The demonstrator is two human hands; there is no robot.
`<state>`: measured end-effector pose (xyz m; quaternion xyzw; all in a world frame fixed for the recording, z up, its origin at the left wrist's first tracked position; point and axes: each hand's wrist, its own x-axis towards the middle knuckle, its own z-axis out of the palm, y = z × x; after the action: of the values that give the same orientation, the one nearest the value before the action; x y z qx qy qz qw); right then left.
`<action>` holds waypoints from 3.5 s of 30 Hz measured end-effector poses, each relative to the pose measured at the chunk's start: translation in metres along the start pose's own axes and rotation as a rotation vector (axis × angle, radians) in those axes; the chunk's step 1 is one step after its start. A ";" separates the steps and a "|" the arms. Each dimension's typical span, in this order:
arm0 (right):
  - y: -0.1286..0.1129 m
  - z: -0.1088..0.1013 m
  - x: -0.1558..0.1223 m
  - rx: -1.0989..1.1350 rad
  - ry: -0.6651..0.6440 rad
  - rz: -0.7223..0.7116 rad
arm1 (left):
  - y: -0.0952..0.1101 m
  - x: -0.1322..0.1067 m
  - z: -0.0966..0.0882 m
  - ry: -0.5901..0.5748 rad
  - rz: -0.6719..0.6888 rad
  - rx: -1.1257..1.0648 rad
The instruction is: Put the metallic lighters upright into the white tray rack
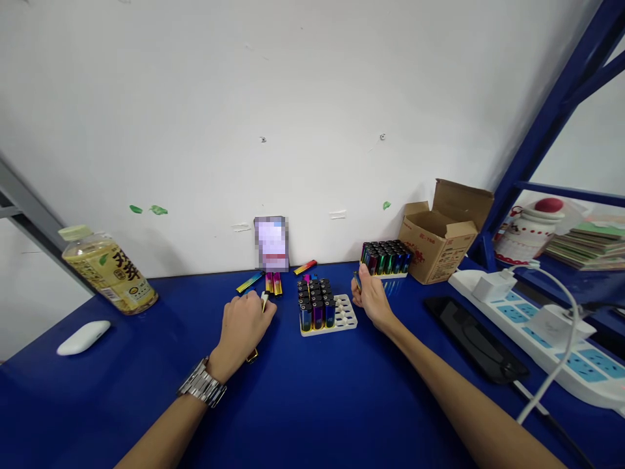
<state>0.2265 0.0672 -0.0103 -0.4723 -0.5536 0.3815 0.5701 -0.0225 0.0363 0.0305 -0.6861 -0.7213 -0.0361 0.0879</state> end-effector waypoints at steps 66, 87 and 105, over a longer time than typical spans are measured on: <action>-0.008 -0.001 -0.001 0.028 -0.040 -0.014 | 0.021 -0.010 0.035 0.080 0.272 -0.485; -0.008 -0.004 -0.003 -0.023 -0.072 -0.106 | 0.012 0.005 0.029 0.156 0.214 -0.598; -0.022 -0.015 -0.001 0.027 -0.143 -0.084 | 0.005 0.005 0.024 0.110 0.106 -0.547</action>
<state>0.2398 0.0588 0.0116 -0.4125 -0.6068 0.3975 0.5510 -0.0197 0.0454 0.0079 -0.7180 -0.6421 -0.2620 -0.0600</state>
